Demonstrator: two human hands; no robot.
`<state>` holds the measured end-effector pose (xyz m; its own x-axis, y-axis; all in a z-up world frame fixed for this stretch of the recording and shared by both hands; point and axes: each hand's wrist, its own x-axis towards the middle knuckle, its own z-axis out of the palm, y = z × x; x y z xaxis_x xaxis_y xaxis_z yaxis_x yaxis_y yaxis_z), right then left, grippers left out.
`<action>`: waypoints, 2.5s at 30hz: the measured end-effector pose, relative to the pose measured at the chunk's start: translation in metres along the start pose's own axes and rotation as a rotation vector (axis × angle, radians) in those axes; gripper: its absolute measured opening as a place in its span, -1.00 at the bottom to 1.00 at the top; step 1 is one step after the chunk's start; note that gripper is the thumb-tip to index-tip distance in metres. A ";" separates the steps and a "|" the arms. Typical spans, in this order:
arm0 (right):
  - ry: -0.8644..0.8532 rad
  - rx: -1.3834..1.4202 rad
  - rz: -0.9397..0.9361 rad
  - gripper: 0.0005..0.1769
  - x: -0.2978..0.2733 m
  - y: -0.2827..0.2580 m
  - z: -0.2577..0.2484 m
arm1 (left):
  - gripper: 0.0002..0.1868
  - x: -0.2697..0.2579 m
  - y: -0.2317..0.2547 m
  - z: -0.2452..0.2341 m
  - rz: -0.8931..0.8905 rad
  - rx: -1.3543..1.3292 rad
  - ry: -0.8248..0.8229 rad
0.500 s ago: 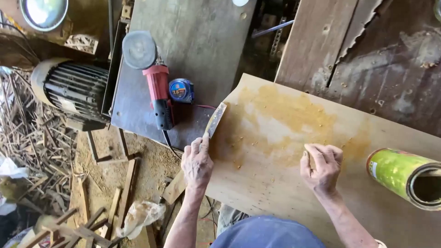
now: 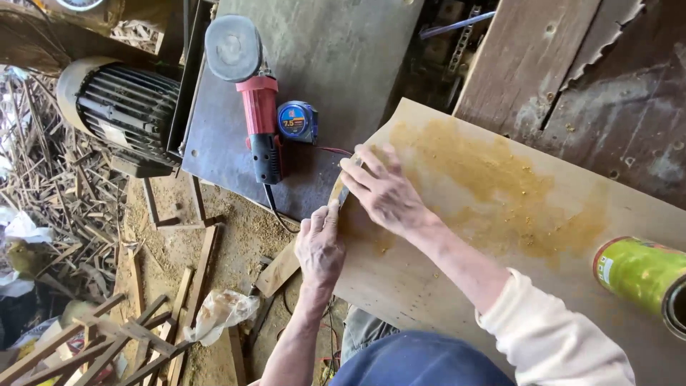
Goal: The person stains a piece of wood with a wooden applicator, dipping the applicator into a can of stain and spreading it over the surface of the wood.
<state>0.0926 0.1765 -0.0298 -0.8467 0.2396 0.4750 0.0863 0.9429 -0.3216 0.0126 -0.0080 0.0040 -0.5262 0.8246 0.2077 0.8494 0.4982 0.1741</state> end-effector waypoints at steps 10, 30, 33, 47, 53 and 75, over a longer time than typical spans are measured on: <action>-0.005 0.021 -0.101 -0.86 -0.009 0.018 -0.005 | -0.36 -0.005 0.027 -0.005 -0.015 -0.011 -0.038; -0.156 0.149 -0.132 -0.83 0.004 -0.010 -0.027 | -0.27 -0.050 0.002 -0.012 -0.061 -0.172 -0.166; -0.098 0.189 -0.168 -0.84 0.025 -0.021 0.002 | -0.35 -0.042 0.000 -0.019 -0.181 -0.126 -0.060; 0.015 -0.013 -0.106 -0.88 0.015 0.032 0.020 | -0.51 0.014 0.011 -0.004 -0.035 -0.169 0.046; -0.069 -0.055 0.018 -0.84 -0.047 0.054 -0.037 | -0.54 0.014 0.057 0.008 0.072 -0.214 0.000; -0.128 -0.188 0.501 -0.68 -0.152 0.056 -0.100 | -0.47 0.057 0.089 0.037 0.455 -0.349 -0.220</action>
<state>0.2789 0.2161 -0.0384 -0.7338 0.6511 0.1939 0.5781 0.7484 -0.3250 0.0598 0.0927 -0.0039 -0.0621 0.9884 0.1382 0.9039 -0.0031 0.4278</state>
